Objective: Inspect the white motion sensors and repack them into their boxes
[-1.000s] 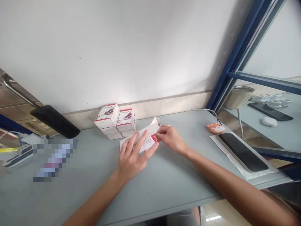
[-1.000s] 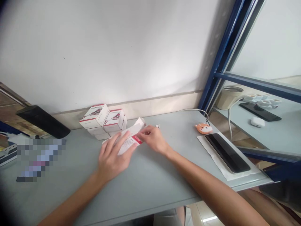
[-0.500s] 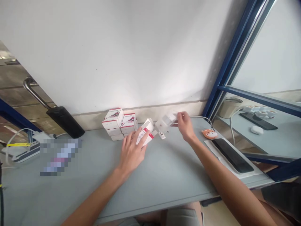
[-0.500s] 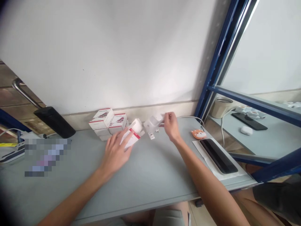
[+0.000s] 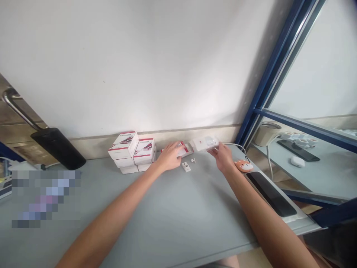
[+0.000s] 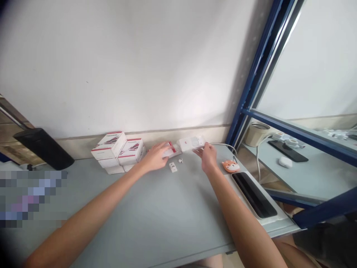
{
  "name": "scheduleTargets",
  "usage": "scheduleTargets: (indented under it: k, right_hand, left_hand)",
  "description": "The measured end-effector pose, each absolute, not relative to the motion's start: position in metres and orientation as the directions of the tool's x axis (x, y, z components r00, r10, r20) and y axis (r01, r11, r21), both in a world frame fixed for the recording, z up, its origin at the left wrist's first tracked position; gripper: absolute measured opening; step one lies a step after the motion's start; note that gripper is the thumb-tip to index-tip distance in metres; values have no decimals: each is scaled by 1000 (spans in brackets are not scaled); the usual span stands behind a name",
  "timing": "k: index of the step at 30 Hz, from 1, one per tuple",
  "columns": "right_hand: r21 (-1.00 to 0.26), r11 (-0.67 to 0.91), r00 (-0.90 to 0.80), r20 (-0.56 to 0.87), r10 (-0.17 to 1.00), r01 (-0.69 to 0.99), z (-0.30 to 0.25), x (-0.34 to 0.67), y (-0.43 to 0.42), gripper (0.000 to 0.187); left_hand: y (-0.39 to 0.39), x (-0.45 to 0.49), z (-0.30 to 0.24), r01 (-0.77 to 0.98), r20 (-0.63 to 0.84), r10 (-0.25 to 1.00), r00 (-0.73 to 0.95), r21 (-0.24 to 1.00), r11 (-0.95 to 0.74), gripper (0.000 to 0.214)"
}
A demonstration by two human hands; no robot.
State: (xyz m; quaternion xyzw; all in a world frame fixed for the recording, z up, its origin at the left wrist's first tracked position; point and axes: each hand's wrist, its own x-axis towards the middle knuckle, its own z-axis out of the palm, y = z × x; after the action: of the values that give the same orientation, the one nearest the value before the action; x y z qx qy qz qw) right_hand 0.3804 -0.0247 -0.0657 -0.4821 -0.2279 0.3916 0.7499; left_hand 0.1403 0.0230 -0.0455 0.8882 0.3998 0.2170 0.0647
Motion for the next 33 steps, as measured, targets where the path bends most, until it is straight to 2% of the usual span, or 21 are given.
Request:
scheduleTargets:
  k: [4,7,9,10,11,12,13,14,17,19,21,24,28,30,32,33]
  right_hand:
    - [-904,211,575,-46,817,-372,-65,380,-25,21]
    - [-913,184,535,-44,844,-365,-62,372,-28,22]
    - [-920,150,481,-47,875,-363,-59,361,-35,22]
    - [-924,129,440,-46,897,-360,-57,353,-39,23]
    - [-930,107,388,-40,921,-351,-55,345,-45,25]
    - [-939,88,328,-28,944,-334,-52,337,-51,27]
    - [-954,78,245,5,970,-288,-49,328,-58,30]
    - [-970,88,177,48,983,-227,-45,320,-66,32]
    - [-971,238,91,238,967,12,-33,303,-84,34]
    - [-942,316,100,328,940,117,-23,298,-92,34]
    - [-928,343,130,362,923,148,-11,299,-93,34]
    - [-927,359,202,374,905,106,11,311,-84,34]
    - [-905,424,418,393,819,19,22,330,-46,32]
    - [-935,353,516,311,798,18,10,331,-20,32]
    - [-982,77,552,161,818,173,-11,326,4,35]
    - [-975,5,569,134,811,223,-23,321,15,36]
  left_hand:
    - [24,137,-46,587,367,723,585,424,-690,54]
    - [2,130,-45,521,412,773,483,574,-632,50]
    - [-22,122,-48,467,387,827,407,690,-553,50]
    - [-35,117,-51,394,331,852,406,777,-490,49]
    - [-49,112,-55,138,197,889,413,952,-274,48]
    - [-61,107,-59,-79,45,882,469,997,-9,51]
    - [-72,103,-64,-216,-66,854,517,955,204,54]
    - [-82,100,-68,-307,-129,831,541,890,338,54]
    - [-98,94,-79,-440,-190,785,590,739,510,36]
    - [-100,92,-82,-475,-188,746,639,667,575,33]
    - [-99,91,-82,-486,-157,708,689,624,612,41]
    - [-96,86,-78,-466,-152,675,722,615,637,51]
    - [-91,81,-77,-475,-209,709,674,613,632,39]
    - [-89,80,-77,-476,-205,719,664,625,618,39]
    - [-88,79,-76,-467,-203,723,660,644,607,40]
    - [-87,78,-75,-462,-209,727,654,652,602,37]
